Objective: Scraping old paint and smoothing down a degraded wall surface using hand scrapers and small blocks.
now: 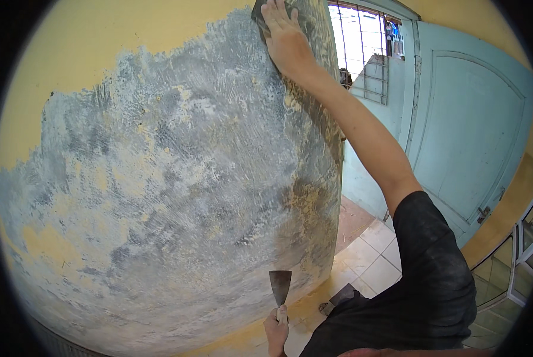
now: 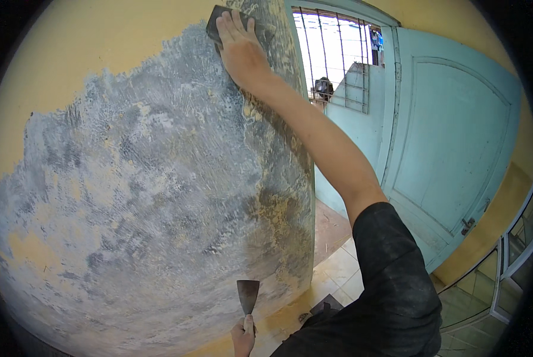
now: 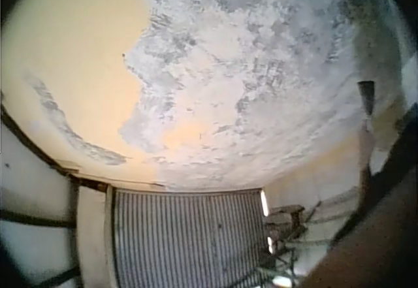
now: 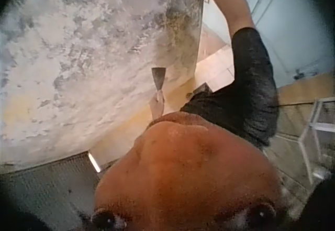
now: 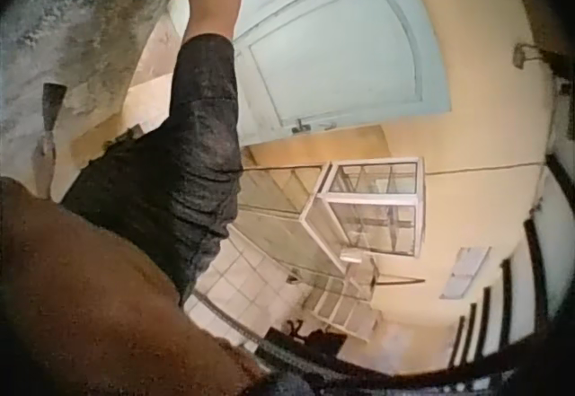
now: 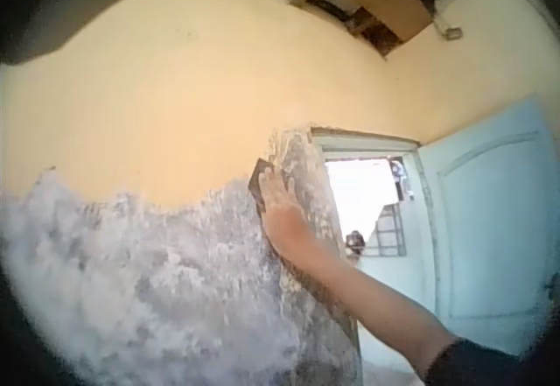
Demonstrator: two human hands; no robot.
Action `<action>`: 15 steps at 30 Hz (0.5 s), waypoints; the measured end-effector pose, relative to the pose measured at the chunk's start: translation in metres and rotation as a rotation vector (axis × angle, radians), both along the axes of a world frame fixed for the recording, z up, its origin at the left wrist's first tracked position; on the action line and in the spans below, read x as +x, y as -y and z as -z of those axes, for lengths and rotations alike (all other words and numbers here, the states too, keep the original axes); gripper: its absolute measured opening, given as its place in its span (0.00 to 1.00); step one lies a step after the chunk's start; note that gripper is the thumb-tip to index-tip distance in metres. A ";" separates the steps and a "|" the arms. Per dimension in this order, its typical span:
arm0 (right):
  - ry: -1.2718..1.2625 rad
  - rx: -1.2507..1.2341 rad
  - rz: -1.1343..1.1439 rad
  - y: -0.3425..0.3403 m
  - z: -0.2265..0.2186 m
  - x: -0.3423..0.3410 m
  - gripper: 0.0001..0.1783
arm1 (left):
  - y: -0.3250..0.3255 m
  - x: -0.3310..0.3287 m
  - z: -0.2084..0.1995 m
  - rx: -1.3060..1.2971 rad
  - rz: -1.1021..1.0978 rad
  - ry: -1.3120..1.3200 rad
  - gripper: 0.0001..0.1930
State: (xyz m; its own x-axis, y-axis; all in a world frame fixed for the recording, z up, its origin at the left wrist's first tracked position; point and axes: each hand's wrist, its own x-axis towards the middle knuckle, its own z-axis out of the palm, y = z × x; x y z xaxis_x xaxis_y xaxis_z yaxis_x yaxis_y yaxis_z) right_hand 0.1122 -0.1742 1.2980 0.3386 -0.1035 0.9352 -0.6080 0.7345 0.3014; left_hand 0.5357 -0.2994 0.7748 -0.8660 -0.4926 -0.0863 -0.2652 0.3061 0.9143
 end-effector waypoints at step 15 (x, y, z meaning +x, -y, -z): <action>0.016 -0.001 -0.066 -0.003 0.003 -0.004 0.26 | 0.002 0.001 0.006 0.020 0.016 0.024 0.26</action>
State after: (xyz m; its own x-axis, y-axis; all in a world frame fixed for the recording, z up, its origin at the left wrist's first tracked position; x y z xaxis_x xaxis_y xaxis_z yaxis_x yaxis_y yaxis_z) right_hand 0.1087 -0.1707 1.2947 0.3295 -0.0803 0.9407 -0.6598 0.6931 0.2903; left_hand 0.5362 -0.3014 0.7693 -0.8711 -0.4770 -0.1168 -0.2824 0.2920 0.9138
